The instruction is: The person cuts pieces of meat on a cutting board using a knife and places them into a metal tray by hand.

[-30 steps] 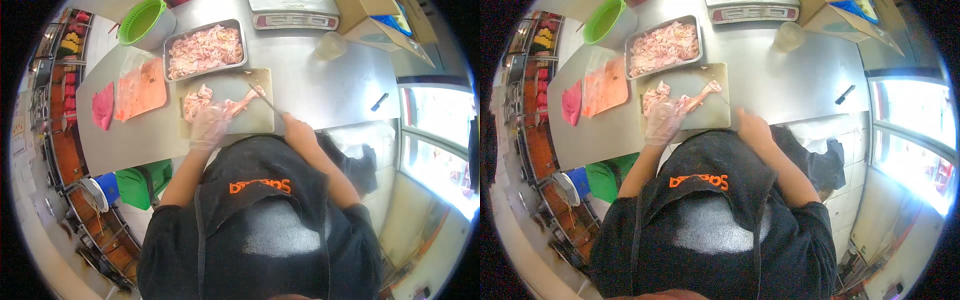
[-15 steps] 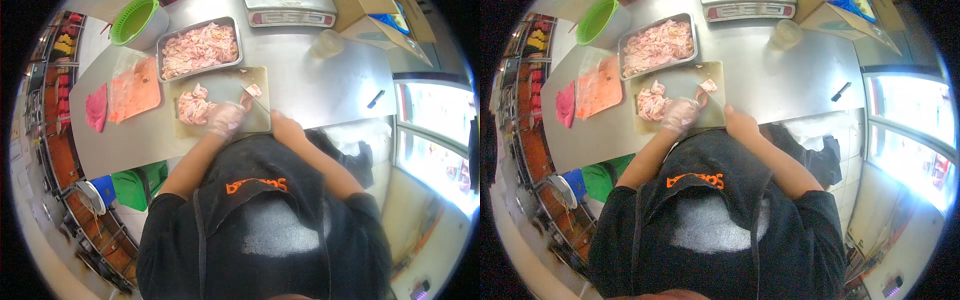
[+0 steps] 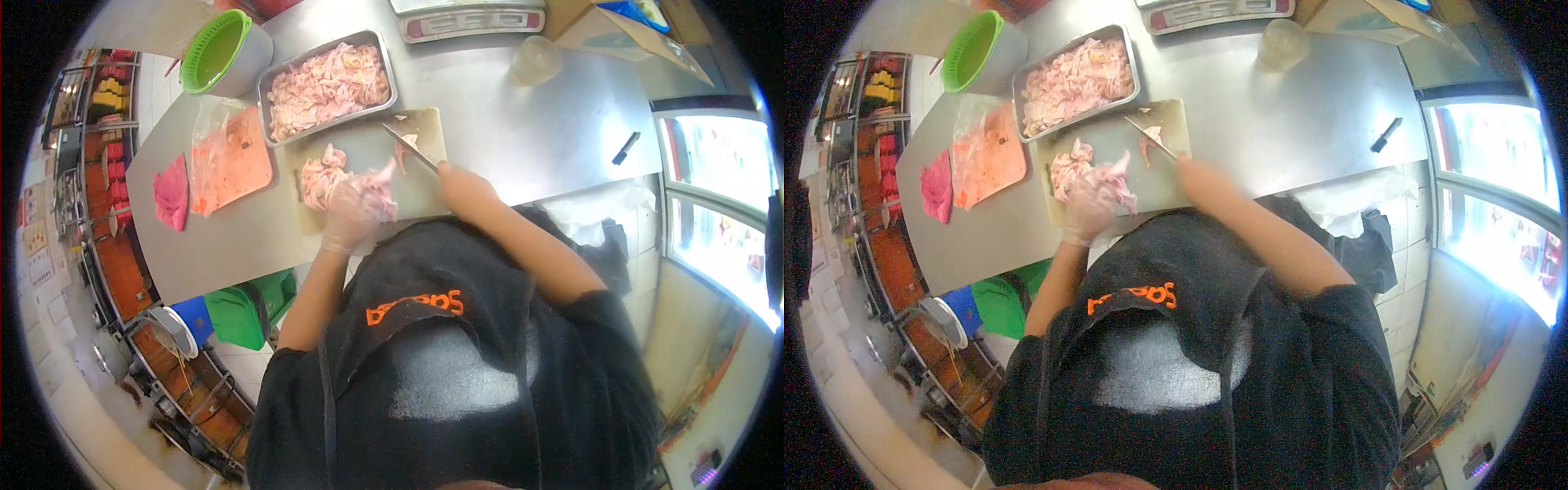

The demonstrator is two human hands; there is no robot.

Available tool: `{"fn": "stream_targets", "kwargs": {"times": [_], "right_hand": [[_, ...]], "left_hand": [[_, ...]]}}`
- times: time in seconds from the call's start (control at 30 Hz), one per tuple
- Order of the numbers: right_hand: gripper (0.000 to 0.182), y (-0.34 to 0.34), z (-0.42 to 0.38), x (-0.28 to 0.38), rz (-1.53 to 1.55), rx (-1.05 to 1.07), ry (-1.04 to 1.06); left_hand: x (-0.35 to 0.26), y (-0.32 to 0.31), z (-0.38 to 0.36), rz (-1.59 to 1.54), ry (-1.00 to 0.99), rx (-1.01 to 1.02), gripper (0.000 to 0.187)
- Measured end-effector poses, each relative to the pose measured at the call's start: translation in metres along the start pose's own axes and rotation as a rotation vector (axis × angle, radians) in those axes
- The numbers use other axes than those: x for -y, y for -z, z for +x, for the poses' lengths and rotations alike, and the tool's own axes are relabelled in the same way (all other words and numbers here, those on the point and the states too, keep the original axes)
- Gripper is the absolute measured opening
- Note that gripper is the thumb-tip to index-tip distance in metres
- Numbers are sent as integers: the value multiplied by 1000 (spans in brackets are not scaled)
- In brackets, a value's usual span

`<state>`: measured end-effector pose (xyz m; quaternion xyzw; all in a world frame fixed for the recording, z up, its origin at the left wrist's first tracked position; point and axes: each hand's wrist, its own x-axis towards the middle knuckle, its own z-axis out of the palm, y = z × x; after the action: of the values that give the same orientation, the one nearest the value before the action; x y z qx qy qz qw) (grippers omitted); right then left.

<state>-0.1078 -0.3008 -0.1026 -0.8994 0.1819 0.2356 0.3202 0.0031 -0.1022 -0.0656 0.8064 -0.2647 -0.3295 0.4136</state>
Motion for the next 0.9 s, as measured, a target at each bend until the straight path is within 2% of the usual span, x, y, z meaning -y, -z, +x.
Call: {"fn": "stream_targets", "kwargs": {"times": [0.03, 0.1, 0.17, 0.2, 0.27, 0.3, 0.37, 0.4, 0.47, 0.5, 0.57, 0.6, 0.67, 0.8, 0.87, 0.9], "right_hand": [[20, 0, -5, -5, 4, 0, 2], [21, 3, -14, -11, -3, -12, -13], [21, 12, -23, -10, -12, -26, -25], [22, 19, -28, -6, -12, -1, -97], [22, 22, -33, -7, -12, 22, -168], [23, 23, -36, -10, 1, -5, -181], [23, 25, -42, -19, 20, -45, -201], [22, 23, -45, -24, 64, -92, -176], [21, 21, -47, -29, 116, -147, -157], [21, 19, -49, -31, 120, -153, -165], [21, 14, -52, -35, 121, -162, -179], [20, 8, -51, -39, 116, -177, -171], [19, 2, -51, -44, 107, -198, -162], [19, -1, -57, -45, 151, -224, -125], [19, 3, -61, -43, 158, -218, -135], [21, 6, -63, -42, 153, -205, -153]], "left_hand": [[-6, 3, 2, -221, -62, -75, 31], [3, 6, 10, -444, -122, -153, 35], [34, 13, 24, -306, -26, -173, 35], [30, 16, 28, -306, -25, -177, 35], [21, 20, 34, 618, 297, 74, 32], [17, 17, 31, 619, 294, 73, 32], [7, 7, 24, 850, 180, -97, 31], [9, 5, 27, 854, 170, -95, 31], [21, 0, 34, 825, -366, -346, 29], [16, -3, 42, 825, -373, -340, 29], [3, -16, 72, 885, -320, -91, 25], [5, -23, 84, 881, -326, -90, 25], [14, -34, 103, 582, -146, 30, 24], [5, -22, 109, 513, -5, 146, 20], [9, 2, 112, 112, 39, -46, 14], [5, 15, 112, -58, -116, -81, 12]]}}
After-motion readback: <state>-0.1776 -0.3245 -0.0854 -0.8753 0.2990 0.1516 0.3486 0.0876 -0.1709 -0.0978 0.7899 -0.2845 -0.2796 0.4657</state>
